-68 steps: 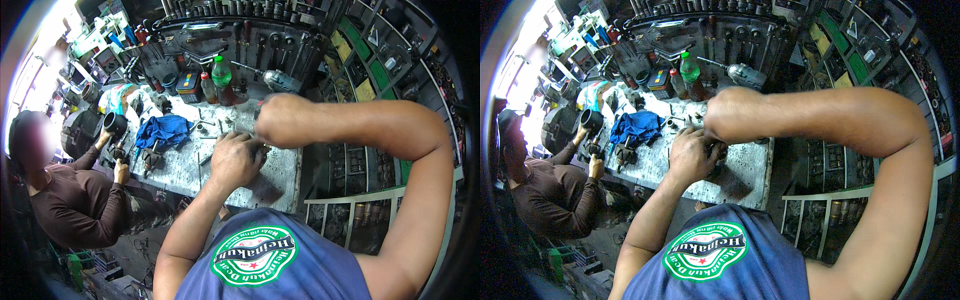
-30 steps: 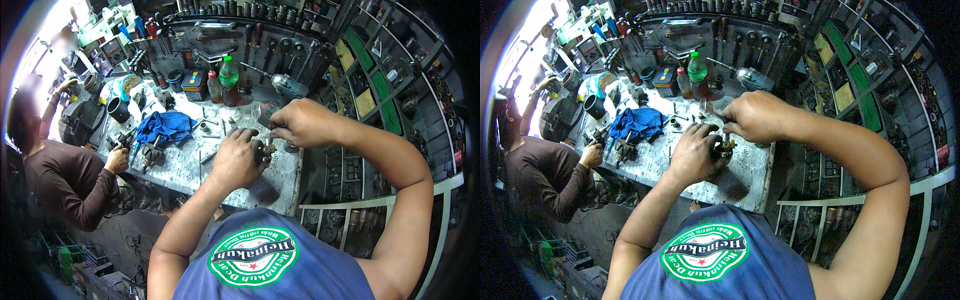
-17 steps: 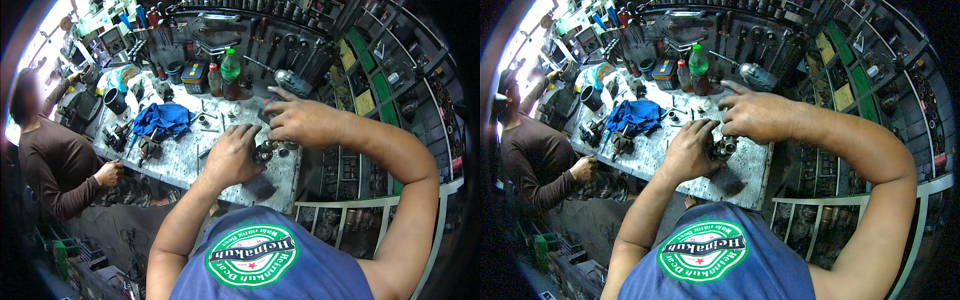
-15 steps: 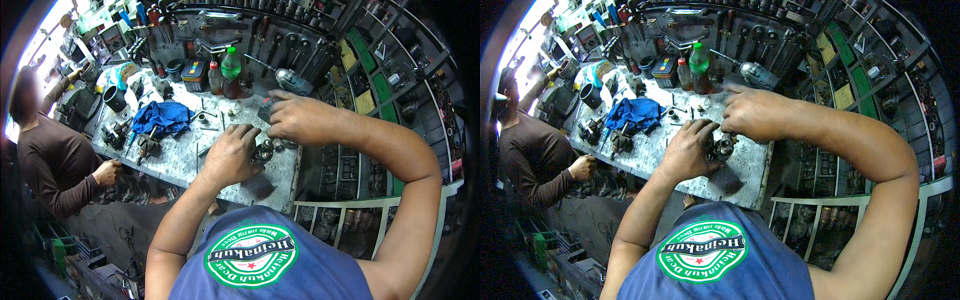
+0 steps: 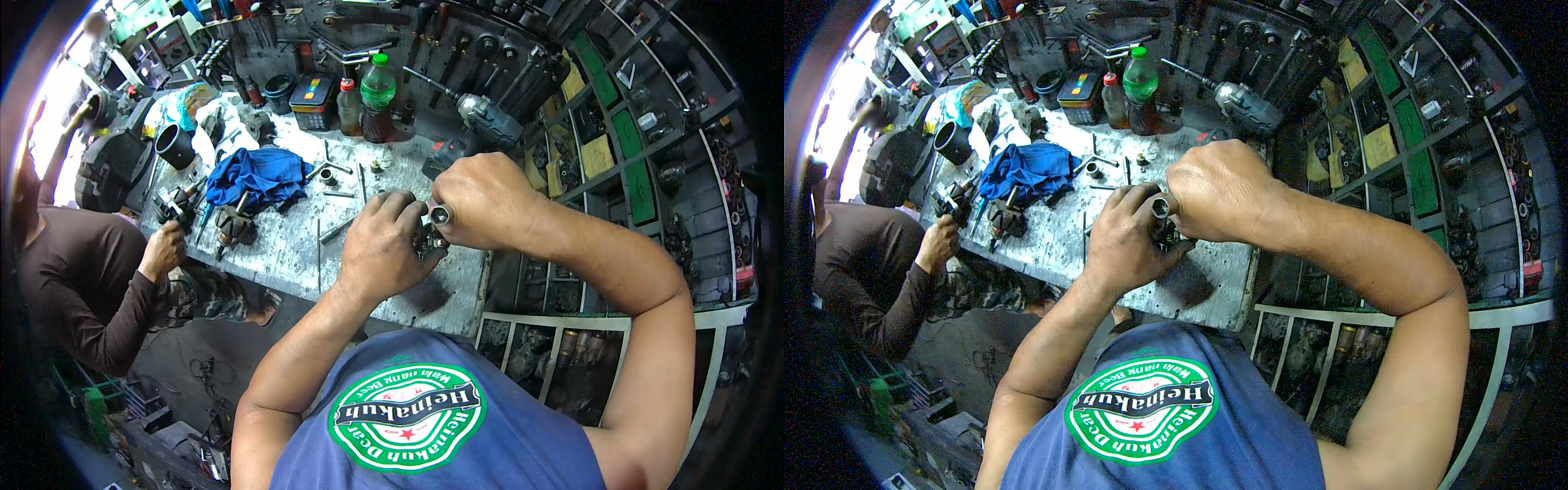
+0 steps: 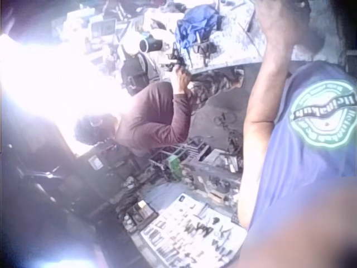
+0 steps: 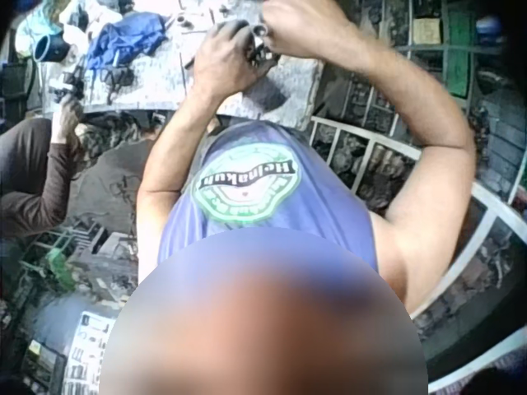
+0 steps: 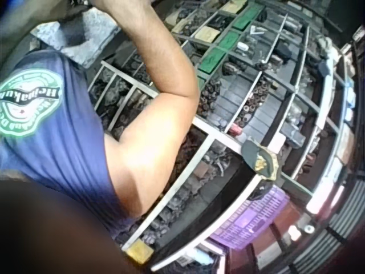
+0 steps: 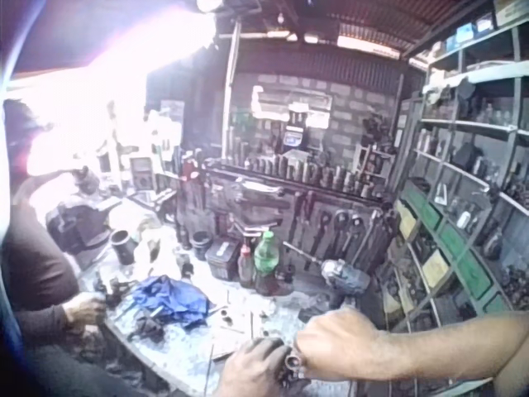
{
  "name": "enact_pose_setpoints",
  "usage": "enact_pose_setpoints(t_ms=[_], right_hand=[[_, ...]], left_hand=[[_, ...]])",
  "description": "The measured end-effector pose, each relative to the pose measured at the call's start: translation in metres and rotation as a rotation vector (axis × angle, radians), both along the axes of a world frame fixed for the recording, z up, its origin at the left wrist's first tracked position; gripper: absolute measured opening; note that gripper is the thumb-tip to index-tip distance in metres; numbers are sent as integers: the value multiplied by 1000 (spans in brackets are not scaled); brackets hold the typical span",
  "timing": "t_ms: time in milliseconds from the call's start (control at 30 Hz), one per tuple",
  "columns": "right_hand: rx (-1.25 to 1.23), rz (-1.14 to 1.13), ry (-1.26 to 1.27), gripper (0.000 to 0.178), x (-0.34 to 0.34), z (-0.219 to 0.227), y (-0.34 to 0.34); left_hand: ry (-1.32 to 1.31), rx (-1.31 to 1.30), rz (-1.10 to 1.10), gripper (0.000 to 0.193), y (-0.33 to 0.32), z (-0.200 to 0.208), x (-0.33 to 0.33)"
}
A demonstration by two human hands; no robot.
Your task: The person assembles a small mechanical component on a workbench, using a wrench and a power drill to tighten bolts and secure parts. The person handles the component with both hands, adjusts its position, and uses tools to fasten it.
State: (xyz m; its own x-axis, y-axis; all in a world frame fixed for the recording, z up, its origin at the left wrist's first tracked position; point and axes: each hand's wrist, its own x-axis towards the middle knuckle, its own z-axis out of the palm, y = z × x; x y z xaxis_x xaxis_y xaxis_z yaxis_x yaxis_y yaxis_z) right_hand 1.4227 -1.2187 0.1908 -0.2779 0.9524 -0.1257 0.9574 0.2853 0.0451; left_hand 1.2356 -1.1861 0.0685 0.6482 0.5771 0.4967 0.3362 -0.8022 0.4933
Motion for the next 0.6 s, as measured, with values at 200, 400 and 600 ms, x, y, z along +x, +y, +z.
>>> enact_pose_setpoints(t_ms=[200,400,600], right_hand=[[-31,280,-65,12,24,32,5],[-39,531,-133,7,31,32,1],[-12,728,-132,6,35,28,23]], left_hand=[[42,28,-18,59,4,5,-2],[20,23,-20,58,3,3,-3],[34,23,-21,59,4,2,-3]])
